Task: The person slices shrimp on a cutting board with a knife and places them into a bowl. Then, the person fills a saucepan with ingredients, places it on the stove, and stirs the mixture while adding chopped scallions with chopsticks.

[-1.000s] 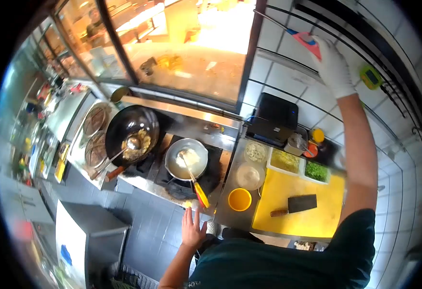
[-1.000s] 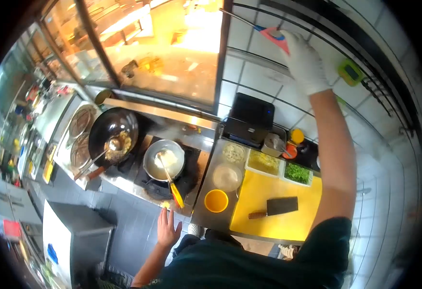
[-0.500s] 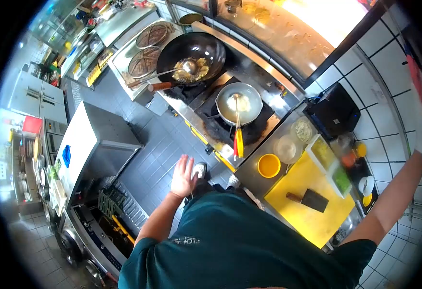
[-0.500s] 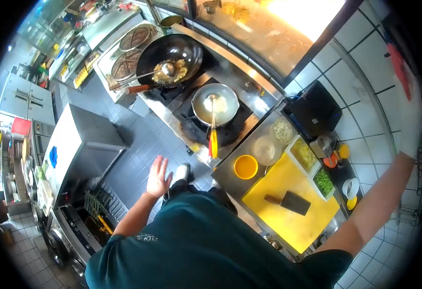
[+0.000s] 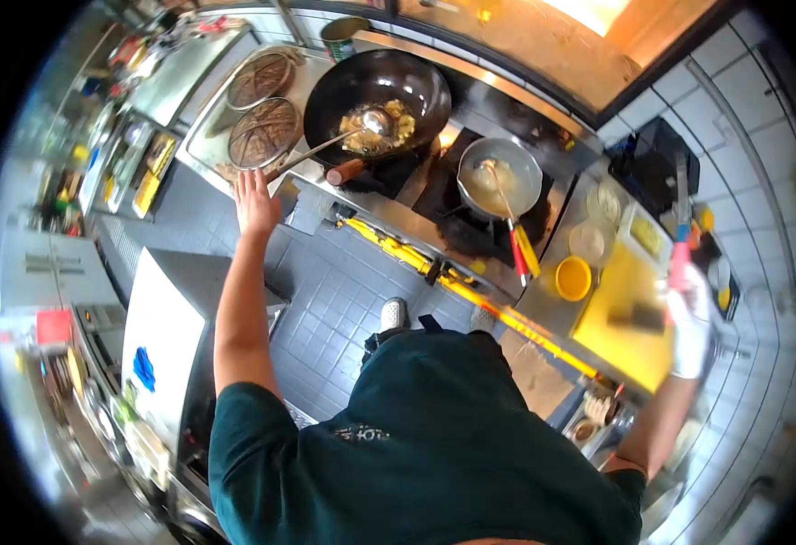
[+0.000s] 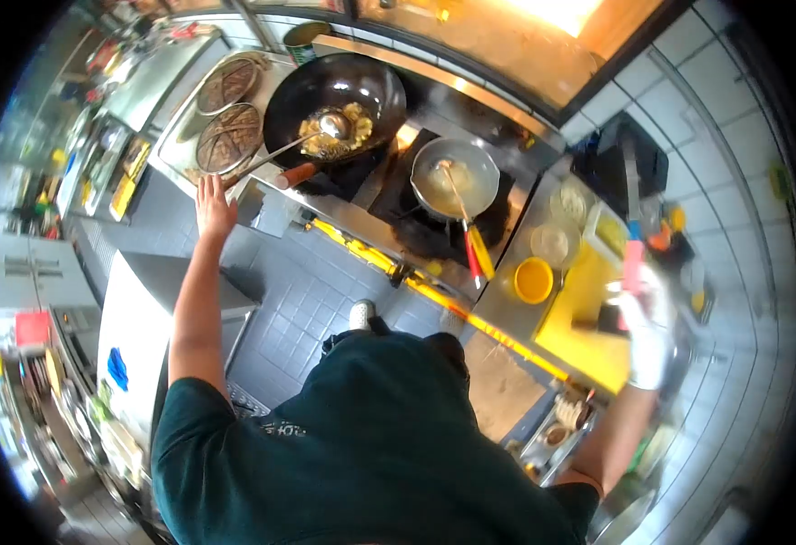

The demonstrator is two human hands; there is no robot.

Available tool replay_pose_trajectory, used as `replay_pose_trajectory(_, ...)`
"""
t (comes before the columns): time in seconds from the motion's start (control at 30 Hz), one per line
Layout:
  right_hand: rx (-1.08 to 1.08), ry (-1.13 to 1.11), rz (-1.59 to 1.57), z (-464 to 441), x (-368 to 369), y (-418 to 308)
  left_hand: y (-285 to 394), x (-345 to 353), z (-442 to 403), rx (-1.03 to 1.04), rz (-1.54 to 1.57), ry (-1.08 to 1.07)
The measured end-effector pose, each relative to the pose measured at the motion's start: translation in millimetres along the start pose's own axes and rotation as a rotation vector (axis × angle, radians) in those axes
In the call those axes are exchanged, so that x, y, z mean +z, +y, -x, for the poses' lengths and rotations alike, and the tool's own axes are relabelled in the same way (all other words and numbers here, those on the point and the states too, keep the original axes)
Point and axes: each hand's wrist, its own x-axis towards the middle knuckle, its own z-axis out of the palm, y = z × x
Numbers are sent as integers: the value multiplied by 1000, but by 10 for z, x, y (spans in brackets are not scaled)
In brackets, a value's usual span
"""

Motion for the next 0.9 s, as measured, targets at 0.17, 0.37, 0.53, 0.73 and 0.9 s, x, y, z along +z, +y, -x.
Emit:
replay_pose_trajectory(0.17,350,-312,-223,991,1690,209,-354,795,-616,117,138,-336)
replay_pose_trajectory(0.37,689,-170,-431,1491,2854,876,-50,546,-278,256,272,-280)
replay_pose_trajectory(0.53,706,-49,-439,1355,3309,994,450,-22,-365,344,436,-61)
replay_pose_trajectory(0.73,720,-60,-490,1071,3586,1040,175,67,-509,332,309,-108)
replay_pose_trajectory(0.9,752,-20,-635,903,3733,1202,-118,563,-217,149,525,-168)
